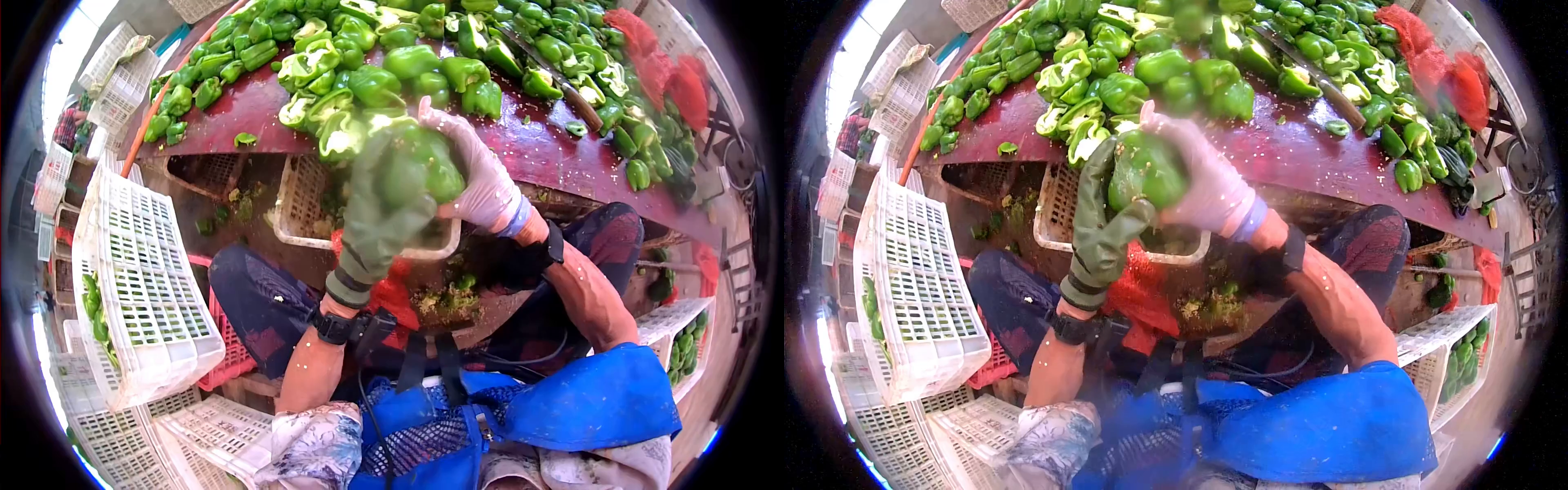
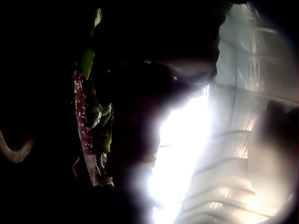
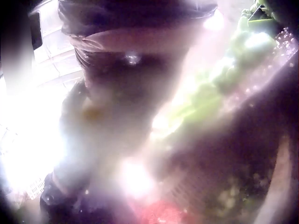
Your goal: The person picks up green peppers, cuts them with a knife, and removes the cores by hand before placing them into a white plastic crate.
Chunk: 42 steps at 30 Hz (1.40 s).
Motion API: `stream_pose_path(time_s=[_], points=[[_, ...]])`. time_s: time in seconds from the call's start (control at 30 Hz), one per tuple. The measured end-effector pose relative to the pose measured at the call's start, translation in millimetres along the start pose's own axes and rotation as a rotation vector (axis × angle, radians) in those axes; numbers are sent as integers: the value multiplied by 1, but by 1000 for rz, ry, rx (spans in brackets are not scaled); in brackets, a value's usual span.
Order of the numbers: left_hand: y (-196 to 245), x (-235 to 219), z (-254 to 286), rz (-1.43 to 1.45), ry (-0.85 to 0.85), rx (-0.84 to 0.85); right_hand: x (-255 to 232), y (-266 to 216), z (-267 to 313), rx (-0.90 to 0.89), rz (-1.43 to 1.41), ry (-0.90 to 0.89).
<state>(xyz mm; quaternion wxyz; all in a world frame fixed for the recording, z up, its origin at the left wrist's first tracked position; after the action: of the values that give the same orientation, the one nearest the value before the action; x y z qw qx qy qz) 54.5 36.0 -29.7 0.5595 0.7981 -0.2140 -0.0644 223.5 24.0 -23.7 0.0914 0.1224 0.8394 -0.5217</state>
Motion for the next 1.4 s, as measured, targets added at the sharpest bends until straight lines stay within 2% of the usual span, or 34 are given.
stream_pose_path(time_s=[0.03, 0.13, 0.17, 0.27, 0.33, 0.37, 0.5, 0.6, 0.7, 0.77, 0.83, 0.9, 1.0, 1.07, 1.13, 1.17, 1.2, 1.23, 1.27, 1.3, 1.33, 1.37, 1.4], points=[[-1, -1, 0, -12, 15, 14, 0, -3, 0, 53, -5, -25], [-10, -7, 2, -39, 74, -105, 7, 0, -1, 260, -122, 4], [-20, -13, 1, -97, 45, -12, 7, 12, 1, 435, -380, -15], [-43, -34, -2, 13, -37, -257, 10, 26, 3, 689, -462, -70], [-48, -34, 4, 152, 13, -404, 14, 25, 8, 745, -515, -89], [-54, -36, 4, 113, 27, -419, 17, 26, 9, 766, -537, -86], [-69, -41, 1, 85, 43, -349, 27, 29, 11, 852, -539, -74], [-61, -40, 4, -67, 25, -294, 29, 30, 13, 903, -531, -99], [-52, -44, 8, -372, -43, -191, 30, 32, 14, 946, -521, -123], [-54, -47, 8, -352, -42, -215, 33, 35, 15, 978, -513, -132], [-59, -49, 9, -131, 2, -326, 34, 35, 17, 960, -527, -135], [-69, -56, 11, -119, 18, -327, 37, 33, 16, 947, -535, -140], [-70, -59, 9, -403, -34, -160, 37, 25, 16, 932, -513, -156], [-60, -52, 9, -425, -73, -64, 35, 22, 13, 913, -470, -203], [-47, -31, 11, -525, -135, 156, 25, 8, 12, 772, -115, -106], [-42, -25, 12, -578, -144, 257, 26, 14, 10, 658, -55, -82], [-45, -12, 17, -541, -152, 269, 27, 17, 10, 545, 11, -53], [-48, -1, 23, -487, -144, 257, 27, 26, 7, 501, 213, -51], [-49, 3, 25, -442, -117, 243, 28, 12, 6, 434, 207, -39], [-53, 10, 27, -366, -98, 210, 33, 30, 9, 303, 12, 9], [-61, 16, 27, -273, -80, 160, 25, 28, 6, 14, 572, -26], [-65, 18, 25, -175, -56, 101, 30, 42, 6, -135, 702, -40], [-70, 20, 27, -64, -30, 26, 29, 36, 7, -176, 645, -116]])
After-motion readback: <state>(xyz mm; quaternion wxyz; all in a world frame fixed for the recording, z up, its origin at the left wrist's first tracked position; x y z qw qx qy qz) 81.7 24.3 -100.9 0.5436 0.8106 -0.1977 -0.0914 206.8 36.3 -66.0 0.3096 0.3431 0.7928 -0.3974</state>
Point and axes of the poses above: each hand's wrist, its own z-axis away from the middle knuckle, its own x-axis out of the palm, y = z × x, the point moved 3 cm from there along -z, towards the middle knuckle, and after that the axes turned 7 degrees about y, right-handed, at the moved point
